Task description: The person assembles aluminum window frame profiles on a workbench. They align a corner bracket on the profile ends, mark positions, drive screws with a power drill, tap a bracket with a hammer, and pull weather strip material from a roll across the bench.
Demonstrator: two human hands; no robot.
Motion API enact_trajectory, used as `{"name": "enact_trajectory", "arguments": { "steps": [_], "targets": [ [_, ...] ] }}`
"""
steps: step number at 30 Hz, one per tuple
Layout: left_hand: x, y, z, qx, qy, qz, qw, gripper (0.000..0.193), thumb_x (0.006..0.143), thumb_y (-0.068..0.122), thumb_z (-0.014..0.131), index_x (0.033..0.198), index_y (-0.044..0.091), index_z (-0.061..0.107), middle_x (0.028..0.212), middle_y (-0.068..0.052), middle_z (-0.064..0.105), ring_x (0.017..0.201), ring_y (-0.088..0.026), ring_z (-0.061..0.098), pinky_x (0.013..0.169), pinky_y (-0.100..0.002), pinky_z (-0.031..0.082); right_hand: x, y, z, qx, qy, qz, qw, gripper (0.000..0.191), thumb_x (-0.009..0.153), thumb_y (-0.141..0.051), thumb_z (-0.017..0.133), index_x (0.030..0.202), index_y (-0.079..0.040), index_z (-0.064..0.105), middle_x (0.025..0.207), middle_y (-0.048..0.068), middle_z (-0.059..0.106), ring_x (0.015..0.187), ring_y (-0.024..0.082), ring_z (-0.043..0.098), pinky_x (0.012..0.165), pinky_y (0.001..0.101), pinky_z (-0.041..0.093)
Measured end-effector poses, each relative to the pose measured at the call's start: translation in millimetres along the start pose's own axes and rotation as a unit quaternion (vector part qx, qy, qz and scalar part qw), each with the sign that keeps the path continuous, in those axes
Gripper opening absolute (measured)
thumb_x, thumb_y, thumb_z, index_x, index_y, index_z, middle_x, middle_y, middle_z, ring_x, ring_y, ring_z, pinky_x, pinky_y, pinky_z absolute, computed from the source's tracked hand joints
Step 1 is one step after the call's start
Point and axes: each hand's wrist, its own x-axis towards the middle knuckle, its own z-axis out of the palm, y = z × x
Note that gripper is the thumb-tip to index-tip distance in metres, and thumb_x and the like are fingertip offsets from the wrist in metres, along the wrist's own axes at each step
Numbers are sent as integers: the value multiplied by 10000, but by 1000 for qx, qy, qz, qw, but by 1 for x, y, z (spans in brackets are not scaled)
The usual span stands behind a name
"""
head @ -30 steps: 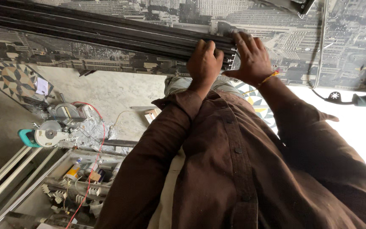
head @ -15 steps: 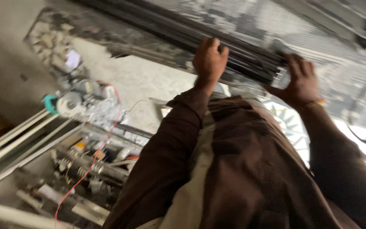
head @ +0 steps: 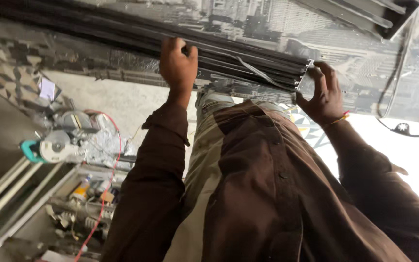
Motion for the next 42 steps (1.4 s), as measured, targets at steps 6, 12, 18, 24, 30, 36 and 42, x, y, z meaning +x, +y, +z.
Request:
{"name": "enact_trajectory", "arguments": {
  "steps": [6,12,18,24,30,36,42],
  "targets": [
    [1,9,-8,9,-46,-49,998,149,848,224,735,860,141,613,942,-57,607,784,-306,638,612,-453,508,-22,-6,5,63,33,20,997,64,1067,-124,752,1122,-93,765,1137,81,770,944,175,765,729,295,632],
    [-5,18,-4,0,-28,14,1000,133,851,226,737,839,160,622,910,-41,625,809,-316,642,632,-463,499,-30,16,-19,30,62,49,996,59,1080,-127,777,1026,-109,792,1083,65,780,925,179,756,740,298,611],
    [-30,65,17,18,-12,59,998,146,777,258,742,755,182,620,831,-36,615,809,-314,606,695,-506,399,-49,82,-24,-1,94,83,992,38,1044,-98,769,1010,-103,785,1056,54,778,964,180,750,828,312,601],
    [-64,123,38,-13,-45,106,993,156,803,256,729,764,160,612,801,-18,592,805,-295,573,725,-497,372,-91,142,-47,-3,123,128,984,55,1004,-50,689,1017,-73,738,1041,68,779,955,184,757,858,297,603],
    [-79,149,48,-33,-10,129,991,146,808,226,713,779,149,592,814,-13,580,816,-292,560,736,-494,366,-117,177,-49,36,138,168,975,54,987,-31,659,1012,-30,707,1046,94,782,992,181,788,945,303,622],
    [-85,155,52,-33,-4,131,991,158,828,220,709,781,146,576,810,-8,545,807,-278,525,729,-476,346,-103,167,-54,0,107,125,986,227,1033,-149,746,1196,-24,647,1267,103,727,1173,200,747,1036,303,633],
    [-85,158,52,-27,2,120,992,171,824,216,711,771,142,565,806,-3,551,814,-274,531,752,-478,355,-35,88,-17,-76,54,-29,995,420,917,-307,888,1234,-82,726,1338,114,676,1244,256,608,985,375,571]
  ]
}}
